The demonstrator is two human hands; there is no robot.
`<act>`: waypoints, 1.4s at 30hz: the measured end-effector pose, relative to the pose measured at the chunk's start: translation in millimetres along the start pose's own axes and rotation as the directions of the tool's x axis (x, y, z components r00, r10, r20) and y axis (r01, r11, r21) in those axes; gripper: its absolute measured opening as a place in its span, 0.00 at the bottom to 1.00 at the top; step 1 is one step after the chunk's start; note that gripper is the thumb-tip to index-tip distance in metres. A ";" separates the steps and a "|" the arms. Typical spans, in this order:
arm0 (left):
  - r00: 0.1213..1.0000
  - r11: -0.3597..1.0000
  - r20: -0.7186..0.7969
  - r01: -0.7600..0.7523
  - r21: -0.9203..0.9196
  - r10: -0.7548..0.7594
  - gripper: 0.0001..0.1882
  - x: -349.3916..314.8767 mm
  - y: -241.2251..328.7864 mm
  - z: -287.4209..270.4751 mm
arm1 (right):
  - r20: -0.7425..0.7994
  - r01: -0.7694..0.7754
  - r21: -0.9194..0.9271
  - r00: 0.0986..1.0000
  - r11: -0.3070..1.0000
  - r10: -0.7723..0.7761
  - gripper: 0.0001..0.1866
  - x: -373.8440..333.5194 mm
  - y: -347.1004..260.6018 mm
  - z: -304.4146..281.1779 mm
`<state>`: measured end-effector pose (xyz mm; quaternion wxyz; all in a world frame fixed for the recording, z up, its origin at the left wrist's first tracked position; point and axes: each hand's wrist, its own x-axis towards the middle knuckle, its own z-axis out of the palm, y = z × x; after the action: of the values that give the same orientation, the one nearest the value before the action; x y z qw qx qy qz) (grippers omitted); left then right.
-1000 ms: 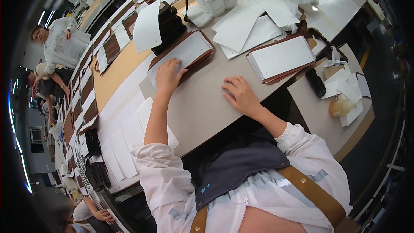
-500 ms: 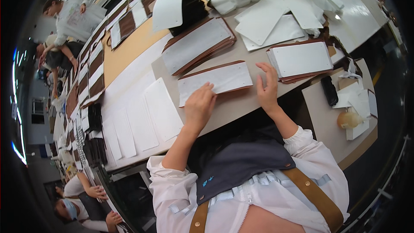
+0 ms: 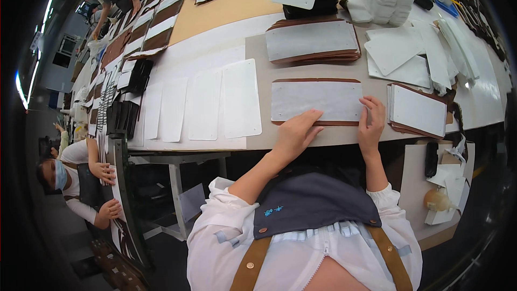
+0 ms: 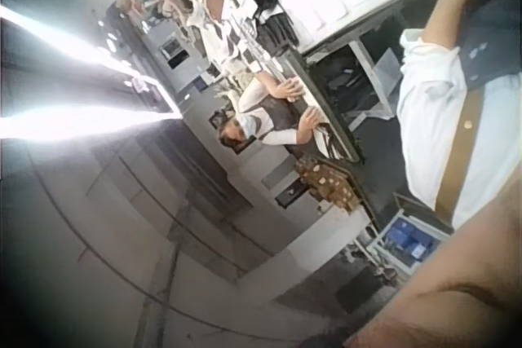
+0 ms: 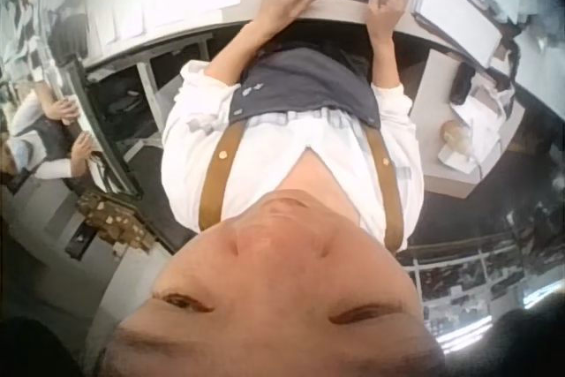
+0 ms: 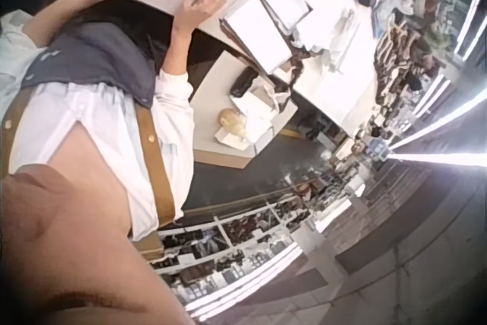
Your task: The person repeatedly picks up white rectangular sheets and places them onto brown rectangular sheets on a table. They smooth the white sheets down with their hands and then move the completed pairs to a growing stack on the right side of the table.
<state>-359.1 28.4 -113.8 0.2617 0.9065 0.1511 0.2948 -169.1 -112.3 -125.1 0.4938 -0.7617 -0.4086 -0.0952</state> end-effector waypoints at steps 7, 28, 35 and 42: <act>0.977 0.927 0.103 0.141 0.349 -0.187 0.36 -42.9 -33.2 -111.8 | 0.004 0.022 -0.005 1.000 1.000 -0.022 0.11 -0.9 0.2 1.3; 0.977 0.755 0.141 0.031 0.655 -0.163 0.23 -31.9 -62.0 -146.4 | 0.164 0.099 -0.043 0.982 0.994 -0.091 0.17 0.4 -6.0 1.3; 0.946 0.748 -0.323 0.230 0.623 -0.022 0.10 -6.5 -55.4 -213.3 | 0.611 0.307 -0.165 0.778 0.937 -0.147 0.41 3.5 -35.4 26.1; 0.877 0.876 -0.480 0.251 0.413 -0.025 0.07 2.1 -41.0 -243.0 | 0.700 0.367 -0.131 0.692 0.921 -0.176 0.44 4.2 -32.2 13.1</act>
<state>-511.4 156.5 31.6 0.0154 0.8327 0.3405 0.4364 -192.8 -93.4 -107.6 0.1867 -0.7320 -0.6523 0.0625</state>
